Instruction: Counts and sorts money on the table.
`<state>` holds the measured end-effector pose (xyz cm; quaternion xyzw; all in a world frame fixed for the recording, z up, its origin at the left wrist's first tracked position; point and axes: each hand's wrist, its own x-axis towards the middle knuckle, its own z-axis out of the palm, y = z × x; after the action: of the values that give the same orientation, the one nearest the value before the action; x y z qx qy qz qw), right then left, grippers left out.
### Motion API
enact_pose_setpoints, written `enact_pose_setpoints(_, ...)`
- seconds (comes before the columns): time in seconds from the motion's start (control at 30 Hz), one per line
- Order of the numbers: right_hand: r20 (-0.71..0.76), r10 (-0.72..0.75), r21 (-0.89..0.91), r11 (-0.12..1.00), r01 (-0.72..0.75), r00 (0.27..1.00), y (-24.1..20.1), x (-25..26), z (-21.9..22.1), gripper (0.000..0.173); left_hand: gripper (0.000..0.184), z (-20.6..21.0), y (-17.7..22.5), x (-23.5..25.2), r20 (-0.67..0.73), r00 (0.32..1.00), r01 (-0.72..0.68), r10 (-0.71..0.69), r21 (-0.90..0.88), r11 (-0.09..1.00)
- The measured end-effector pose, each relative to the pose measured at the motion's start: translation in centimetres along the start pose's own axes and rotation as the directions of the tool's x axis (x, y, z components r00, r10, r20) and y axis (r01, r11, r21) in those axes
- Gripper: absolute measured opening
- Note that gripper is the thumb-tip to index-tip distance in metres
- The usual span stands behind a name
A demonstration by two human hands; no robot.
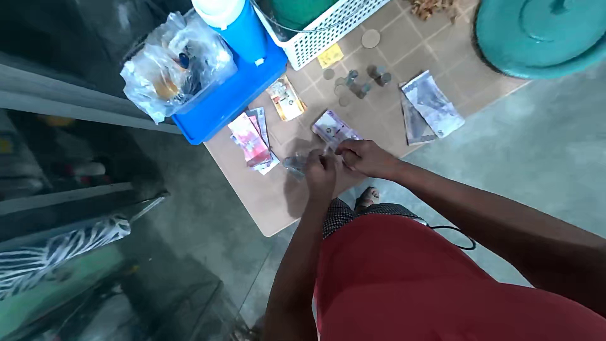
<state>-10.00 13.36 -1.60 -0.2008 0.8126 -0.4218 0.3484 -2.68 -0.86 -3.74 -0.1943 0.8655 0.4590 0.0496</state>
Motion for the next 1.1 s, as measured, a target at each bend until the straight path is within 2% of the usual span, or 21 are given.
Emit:
enact_pose_setpoints(0.03,0.065,0.036,-0.009,0.999,-0.036,0.997,-0.2,0.3,-0.3,0.028,0.023,0.0,-0.1,-0.3,0.006,0.998,-0.066,0.067,-0.052,0.996)
enact_pose_setpoints(0.1,0.208,0.191,0.094,0.972,-0.214,0.959,-1.2,0.9,-0.7,0.028,0.02,0.2,-0.5,-1.0,-0.019,0.984,-0.18,0.179,-0.171,0.969)
enact_pose_setpoints(0.13,0.266,0.262,0.217,0.921,-0.323,0.928,-1.3,1.2,-0.5,0.03,0.021,0.0,-0.7,-1.4,-0.014,0.98,-0.197,0.199,-0.217,0.956)
enact_pose_setpoints(0.2,0.331,0.355,0.507,0.715,-0.482,0.874,-1.2,2.0,-0.1,0.03,0.024,-1.0,-0.8,-2.0,0.076,0.977,-0.168,0.201,-0.307,0.937)
enact_pose_setpoints(0.3,0.263,0.502,0.744,0.438,-0.505,0.824,-1.8,2.7,1.2,0.028,0.026,-2.2,-0.9,-2.3,0.215,0.955,-0.12,0.205,-0.352,0.928)
enact_pose_setpoints(0.37,0.194,0.584,0.828,0.334,-0.451,0.788,-2.5,3.0,2.1,0.023,0.025,-2.7,-1.3,-1.9,0.24,0.952,-0.092,0.19,-0.37,0.925)
enact_pose_setpoints(0.43,0.135,0.618,0.875,0.293,-0.386,0.775,-3.0,3.1,2.9,0.019,0.023,-2.8,-1.8,-1.6,0.22,0.956,-0.098,0.196,-0.389,0.916)
enact_pose_setpoints(0.57,0.006,0.652,0.877,0.36,-0.317,0.758,-4.8,3.4,4.2,0.018,0.012,-2.1,-2.1,-1.6,0.102,0.962,-0.191,0.253,-0.41,0.892)
enact_pose_setpoints(0.63,-0.011,0.651,0.856,0.398,-0.33,0.759,-5.5,3.6,4.4,0.016,0.012,-2.2,-1.8,-1.8,0.069,0.974,-0.167,0.215,-0.422,0.891)
enact_pose_setpoints(0.7,-0.001,0.618,0.797,0.476,-0.372,0.786,-6.0,3.9,4.3,0.016,0.013,-2.5,-1.5,-2.1,0.045,0.988,-0.111,0.151,-0.475,0.873)
enact_pose_setpoints(0.77,0.035,0.538,0.646,0.631,-0.43,0.842,-6.3,4.0,3.9,0.024,0.011,-2.6,-1.2,-2.5,-0.029,0.995,-0.095,0.094,-0.527,0.844)
enact_pose_setpoints(0.9,0.158,0.322,0.399,0.844,-0.359,0.933,-8.0,4.1,3.2,0.034,0.011,-3.9,-0.6,-2.9,-0.146,0.989,-0.1,0.014,-0.599,0.794)
enact_pose_setpoints(0.97,0.177,0.162,0.241,0.949,-0.203,0.971,-9.0,3.8,2.5,0.039,0.013,-5.3,-0.3,-2.9,-0.17,0.986,-0.104,-0.006,-0.632,0.768)
enact_pose_setpoints(1.0,0.161,0.038,0.159,0.985,-0.064,0.986,-9.1,3.6,2.2,0.037,0.015,-6.4,-0.2,-2.7,-0.17,0.985,-0.105,-0.011,-0.658,0.745)
enact_pose_setpoints(1.07,0.079,-0.284,0.054,0.958,0.281,0.955,-9.0,3.1,1.8,0.023,0.018,-8.9,-0.7,-2.3,-0.177,0.984,-0.143,0.019,-0.717,0.683)
enact_pose_setpoints(1.1,0.035,-0.41,0.026,0.912,0.409,0.912,-9.2,3.1,1.7,0.026,0.02,-10.0,-1.1,-2.1,-0.186,0.981,-0.176,0.052,-0.748,0.639)
